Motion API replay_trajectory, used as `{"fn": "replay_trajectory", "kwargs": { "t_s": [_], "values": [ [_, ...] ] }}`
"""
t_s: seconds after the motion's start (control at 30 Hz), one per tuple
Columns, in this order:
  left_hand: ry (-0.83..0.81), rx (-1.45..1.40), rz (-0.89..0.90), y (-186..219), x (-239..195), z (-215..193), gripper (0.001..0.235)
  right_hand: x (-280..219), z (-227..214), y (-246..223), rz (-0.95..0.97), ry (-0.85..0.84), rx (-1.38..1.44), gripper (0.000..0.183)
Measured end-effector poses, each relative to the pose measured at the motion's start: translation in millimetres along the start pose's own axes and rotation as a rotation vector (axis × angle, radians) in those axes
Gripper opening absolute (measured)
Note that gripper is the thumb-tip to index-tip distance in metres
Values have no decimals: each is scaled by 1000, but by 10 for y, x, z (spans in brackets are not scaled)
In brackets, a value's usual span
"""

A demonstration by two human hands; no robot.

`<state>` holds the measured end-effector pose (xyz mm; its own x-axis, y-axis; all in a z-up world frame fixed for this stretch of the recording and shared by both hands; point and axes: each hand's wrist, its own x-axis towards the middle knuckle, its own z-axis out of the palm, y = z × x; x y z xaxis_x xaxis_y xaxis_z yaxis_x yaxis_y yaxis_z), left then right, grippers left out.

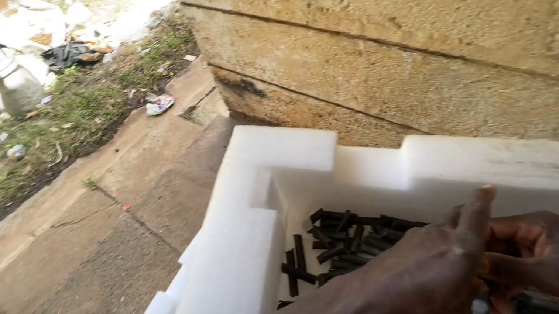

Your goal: The person picks white and black plastic pieces from a divided styrofoam box and fits them together by hand. They repeatedly insert the black piece into the white piece, then separate them and repeat the process.

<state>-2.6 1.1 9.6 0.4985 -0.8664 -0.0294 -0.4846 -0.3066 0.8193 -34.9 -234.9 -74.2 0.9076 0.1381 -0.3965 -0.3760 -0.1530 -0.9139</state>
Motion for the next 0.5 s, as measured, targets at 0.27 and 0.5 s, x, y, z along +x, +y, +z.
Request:
{"fn": "replay_trajectory", "kwargs": {
  "t_s": [0.27,0.5],
  "values": [
    [70,265,-17,68,90,-74,73,147,-285,531,54,358,307,40],
    [-2,521,-148,168,-305,-8,36,70,49,524,25,548,-47,30]
  ]
}}
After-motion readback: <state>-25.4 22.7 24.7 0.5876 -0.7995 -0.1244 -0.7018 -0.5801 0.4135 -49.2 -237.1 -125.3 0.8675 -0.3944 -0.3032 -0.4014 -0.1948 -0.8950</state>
